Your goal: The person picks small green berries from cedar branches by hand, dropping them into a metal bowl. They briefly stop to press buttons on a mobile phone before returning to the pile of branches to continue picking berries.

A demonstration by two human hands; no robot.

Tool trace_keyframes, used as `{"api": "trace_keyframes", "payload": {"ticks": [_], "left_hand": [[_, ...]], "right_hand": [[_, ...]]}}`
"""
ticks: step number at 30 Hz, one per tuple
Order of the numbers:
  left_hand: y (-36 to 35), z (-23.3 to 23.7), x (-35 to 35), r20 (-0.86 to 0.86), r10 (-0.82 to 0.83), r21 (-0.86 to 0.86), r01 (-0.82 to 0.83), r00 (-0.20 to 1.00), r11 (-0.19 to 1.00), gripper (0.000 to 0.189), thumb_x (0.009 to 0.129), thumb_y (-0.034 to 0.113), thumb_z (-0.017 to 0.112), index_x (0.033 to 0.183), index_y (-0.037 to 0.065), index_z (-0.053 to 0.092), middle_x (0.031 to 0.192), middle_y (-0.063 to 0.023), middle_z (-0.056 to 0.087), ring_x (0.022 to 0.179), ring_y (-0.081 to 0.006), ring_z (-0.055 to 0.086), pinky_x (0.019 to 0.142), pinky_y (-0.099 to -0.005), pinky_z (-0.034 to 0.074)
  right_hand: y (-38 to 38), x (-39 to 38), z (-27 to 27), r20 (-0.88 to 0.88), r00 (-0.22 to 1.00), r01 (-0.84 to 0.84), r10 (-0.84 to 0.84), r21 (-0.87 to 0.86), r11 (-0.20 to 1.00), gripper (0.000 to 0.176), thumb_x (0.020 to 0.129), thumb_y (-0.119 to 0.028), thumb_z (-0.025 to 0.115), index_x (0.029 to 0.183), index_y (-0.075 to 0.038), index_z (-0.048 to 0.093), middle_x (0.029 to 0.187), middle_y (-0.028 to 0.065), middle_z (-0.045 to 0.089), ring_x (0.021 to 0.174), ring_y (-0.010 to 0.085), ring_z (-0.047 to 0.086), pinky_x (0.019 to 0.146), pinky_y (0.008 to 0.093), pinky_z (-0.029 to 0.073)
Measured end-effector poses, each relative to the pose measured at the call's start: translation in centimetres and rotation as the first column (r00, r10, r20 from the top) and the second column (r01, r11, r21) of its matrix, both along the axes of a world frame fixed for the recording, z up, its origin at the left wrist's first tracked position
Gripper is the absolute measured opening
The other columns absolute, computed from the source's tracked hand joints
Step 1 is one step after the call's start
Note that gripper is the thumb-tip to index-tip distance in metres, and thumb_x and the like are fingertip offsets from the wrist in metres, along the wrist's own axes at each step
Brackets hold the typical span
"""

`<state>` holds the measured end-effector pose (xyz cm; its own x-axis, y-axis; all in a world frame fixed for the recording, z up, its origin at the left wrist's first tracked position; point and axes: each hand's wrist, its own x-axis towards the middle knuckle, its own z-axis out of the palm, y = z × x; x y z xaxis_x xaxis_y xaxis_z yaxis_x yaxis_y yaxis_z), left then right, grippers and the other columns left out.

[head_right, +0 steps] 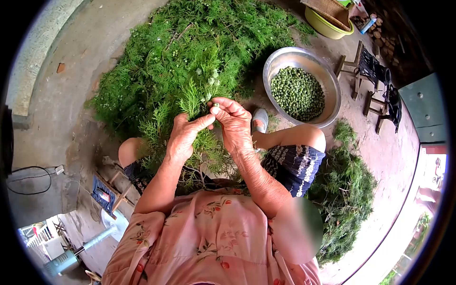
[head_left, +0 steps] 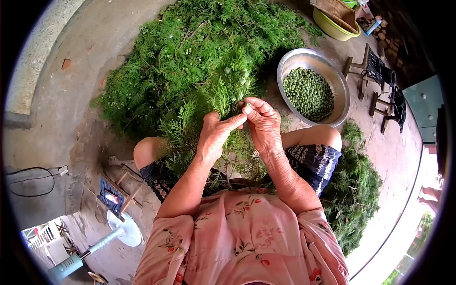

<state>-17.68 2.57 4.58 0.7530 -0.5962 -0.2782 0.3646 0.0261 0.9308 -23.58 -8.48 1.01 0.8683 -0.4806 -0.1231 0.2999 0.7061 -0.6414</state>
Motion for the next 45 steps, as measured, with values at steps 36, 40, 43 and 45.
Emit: {"api": "trace_keyframes", "payload": {"ticks": [36, 40, 43, 45], "left_hand": [[-0.7, 0.5, -0.6, -0.07, 0.041, -0.039, -0.044, 0.997, 0.998, 0.017, 0.068, -0.003, 0.07, 0.085, -0.003, 0.064, 0.076, -0.0105, 0.066, 0.057, -0.018, 0.06, 0.056, -0.029, 0.049], [-0.9, 0.5, -0.8, -0.011, 0.055, 0.048, -0.054, 0.998, 0.997, 0.013, 0.07, -0.005, 0.067, 0.082, -0.005, 0.063, 0.073, -0.0091, 0.064, 0.055, -0.0149, 0.058, 0.052, -0.026, 0.046], [-0.3, -0.9, -1.1, 0.086, 0.021, 0.069, -0.027, 0.996, 0.997, 0.016, 0.069, -0.003, 0.065, 0.084, -0.003, 0.063, 0.075, -0.0059, 0.063, 0.059, -0.0123, 0.057, 0.053, -0.025, 0.044], [-0.9, -1.5, -1.3, 0.143, 0.087, 0.004, -0.088, 0.986, 0.996, 0.022, 0.067, -0.001, 0.063, 0.089, -0.001, 0.063, 0.079, -0.0028, 0.062, 0.065, -0.0101, 0.056, 0.056, -0.0251, 0.044]], "right_hand": [[-3.3, -1.1, 2.3, -0.084, 0.995, 0.068, -0.051, 0.22, 0.973, 0.005, 0.086, -0.005, 0.05, 0.087, -0.002, 0.054, 0.079, 0.0087, 0.056, 0.064, 0.0156, 0.055, 0.052, 0.0265, 0.043], [-3.1, -1.9, 2.6, -0.091, 0.996, 0.0, -0.005, -0.049, 0.999, 0.004, 0.082, -0.005, 0.06, 0.086, -0.005, 0.059, 0.071, 0.0013, 0.057, 0.056, 0.0095, 0.051, 0.048, 0.0215, 0.039], [-1.2, -1.4, 2.9, -0.227, 0.959, 0.039, -0.169, -0.487, 0.873, 0.018, 0.077, -0.003, 0.065, 0.094, 0.001, 0.06, 0.073, 0.0025, 0.059, 0.058, 0.0081, 0.054, 0.047, 0.0209, 0.044], [-0.8, -1.7, 4.3, -0.174, 0.933, 0.033, -0.315, -0.83, 0.557, 0.022, 0.077, -0.003, 0.064, 0.096, 0.006, 0.058, 0.077, 0.0086, 0.059, 0.057, 0.0127, 0.059, 0.042, 0.0252, 0.049]]}}
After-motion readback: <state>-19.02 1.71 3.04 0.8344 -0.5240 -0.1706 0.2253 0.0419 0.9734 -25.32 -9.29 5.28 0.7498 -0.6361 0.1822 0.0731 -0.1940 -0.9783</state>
